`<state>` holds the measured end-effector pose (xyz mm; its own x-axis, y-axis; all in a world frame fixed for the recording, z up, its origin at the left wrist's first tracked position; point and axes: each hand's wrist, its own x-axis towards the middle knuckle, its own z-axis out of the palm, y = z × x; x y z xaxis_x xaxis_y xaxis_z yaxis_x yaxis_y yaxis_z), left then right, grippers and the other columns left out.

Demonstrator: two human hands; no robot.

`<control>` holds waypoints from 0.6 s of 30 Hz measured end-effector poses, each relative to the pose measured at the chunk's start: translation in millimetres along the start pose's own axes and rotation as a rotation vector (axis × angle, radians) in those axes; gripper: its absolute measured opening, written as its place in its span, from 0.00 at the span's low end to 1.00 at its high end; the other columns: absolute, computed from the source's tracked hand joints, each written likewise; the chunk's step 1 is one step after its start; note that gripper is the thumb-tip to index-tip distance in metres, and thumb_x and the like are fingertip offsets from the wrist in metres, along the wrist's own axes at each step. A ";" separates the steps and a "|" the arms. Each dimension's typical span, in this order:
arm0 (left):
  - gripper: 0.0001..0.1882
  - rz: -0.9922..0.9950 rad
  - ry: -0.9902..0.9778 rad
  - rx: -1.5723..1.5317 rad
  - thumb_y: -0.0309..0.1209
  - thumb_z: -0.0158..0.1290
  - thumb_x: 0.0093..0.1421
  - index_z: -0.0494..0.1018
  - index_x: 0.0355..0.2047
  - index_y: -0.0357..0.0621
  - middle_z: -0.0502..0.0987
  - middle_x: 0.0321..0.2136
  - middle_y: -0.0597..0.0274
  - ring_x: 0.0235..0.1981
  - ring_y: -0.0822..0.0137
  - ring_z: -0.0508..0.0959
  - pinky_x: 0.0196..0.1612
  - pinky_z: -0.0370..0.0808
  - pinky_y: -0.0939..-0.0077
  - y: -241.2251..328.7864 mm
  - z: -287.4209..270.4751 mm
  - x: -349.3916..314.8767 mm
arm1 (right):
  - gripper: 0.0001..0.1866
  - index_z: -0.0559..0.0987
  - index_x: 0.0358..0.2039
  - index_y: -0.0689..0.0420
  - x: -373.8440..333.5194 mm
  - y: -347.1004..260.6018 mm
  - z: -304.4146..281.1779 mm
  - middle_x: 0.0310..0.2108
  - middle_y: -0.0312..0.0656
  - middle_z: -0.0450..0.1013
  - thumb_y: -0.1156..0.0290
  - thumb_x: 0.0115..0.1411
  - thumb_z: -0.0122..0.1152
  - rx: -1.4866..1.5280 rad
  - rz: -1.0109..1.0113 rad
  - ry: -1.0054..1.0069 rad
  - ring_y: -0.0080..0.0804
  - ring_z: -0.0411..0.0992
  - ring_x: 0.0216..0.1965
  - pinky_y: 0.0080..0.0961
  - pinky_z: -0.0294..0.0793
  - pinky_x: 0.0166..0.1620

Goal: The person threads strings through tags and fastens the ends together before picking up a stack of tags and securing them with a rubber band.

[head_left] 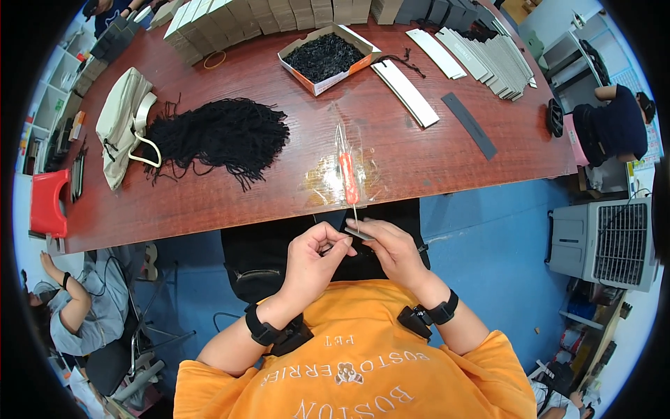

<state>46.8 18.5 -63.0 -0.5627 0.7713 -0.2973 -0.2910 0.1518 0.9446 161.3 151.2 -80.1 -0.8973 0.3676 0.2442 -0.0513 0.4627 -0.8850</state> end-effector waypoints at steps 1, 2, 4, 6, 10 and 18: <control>0.03 0.000 0.001 -0.002 0.19 0.50 0.57 0.69 0.27 0.36 0.76 0.24 0.65 0.28 0.80 0.75 0.33 0.71 0.88 -1.3 -0.5 -0.7 | 0.24 0.73 0.50 0.56 1.6 -2.0 -1.8 0.38 0.45 0.73 0.86 0.51 0.51 -0.001 0.001 -0.002 0.44 0.72 0.41 0.31 0.74 0.44; 0.03 0.009 -0.013 -0.016 0.20 0.50 0.58 0.69 0.27 0.36 0.76 0.24 0.65 0.28 0.80 0.75 0.33 0.71 0.87 -2.8 -1.3 -0.4 | 0.25 0.73 0.50 0.56 4.1 -3.2 -3.6 0.39 0.45 0.73 0.86 0.50 0.51 -0.121 -0.056 0.001 0.44 0.72 0.41 0.31 0.74 0.44; 0.03 0.020 -0.027 -0.030 0.20 0.50 0.58 0.69 0.27 0.37 0.76 0.24 0.65 0.28 0.79 0.76 0.34 0.71 0.87 -6.1 -3.8 -1.0 | 0.26 0.72 0.51 0.55 4.7 -5.2 -3.1 0.41 0.44 0.72 0.84 0.48 0.53 -0.285 -0.113 -0.055 0.42 0.70 0.44 0.34 0.72 0.48; 0.02 -0.008 -0.034 -0.041 0.21 0.50 0.58 0.69 0.28 0.37 0.76 0.25 0.64 0.28 0.79 0.76 0.34 0.71 0.87 -6.9 -5.1 -1.9 | 0.26 0.72 0.51 0.54 3.2 -2.7 -0.4 0.41 0.44 0.71 0.83 0.49 0.54 -0.321 -0.128 -0.049 0.42 0.70 0.45 0.35 0.70 0.49; 0.04 -0.046 -0.058 -0.091 0.20 0.48 0.60 0.68 0.28 0.39 0.76 0.25 0.64 0.28 0.80 0.75 0.32 0.69 0.89 -2.3 -6.9 -7.3 | 0.21 0.74 0.50 0.56 -1.3 -11.6 -0.2 0.40 0.44 0.72 0.77 0.52 0.58 -0.143 -0.026 -0.053 0.40 0.70 0.43 0.33 0.68 0.50; 0.03 -0.046 -0.055 -0.049 0.21 0.49 0.59 0.69 0.28 0.40 0.77 0.26 0.64 0.27 0.81 0.73 0.29 0.67 0.89 -3.2 -11.0 -9.0 | 0.06 0.78 0.36 0.64 7.9 -13.6 5.4 0.33 0.37 0.75 0.78 0.59 0.54 0.571 0.342 0.031 0.18 0.71 0.35 0.16 0.70 0.41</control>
<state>44.3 4.3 -65.0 -0.5054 0.7970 -0.3307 -0.3536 0.1583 0.9219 152.5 143.5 -68.3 -0.8916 0.4451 -0.0839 0.0021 -0.1810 -0.9835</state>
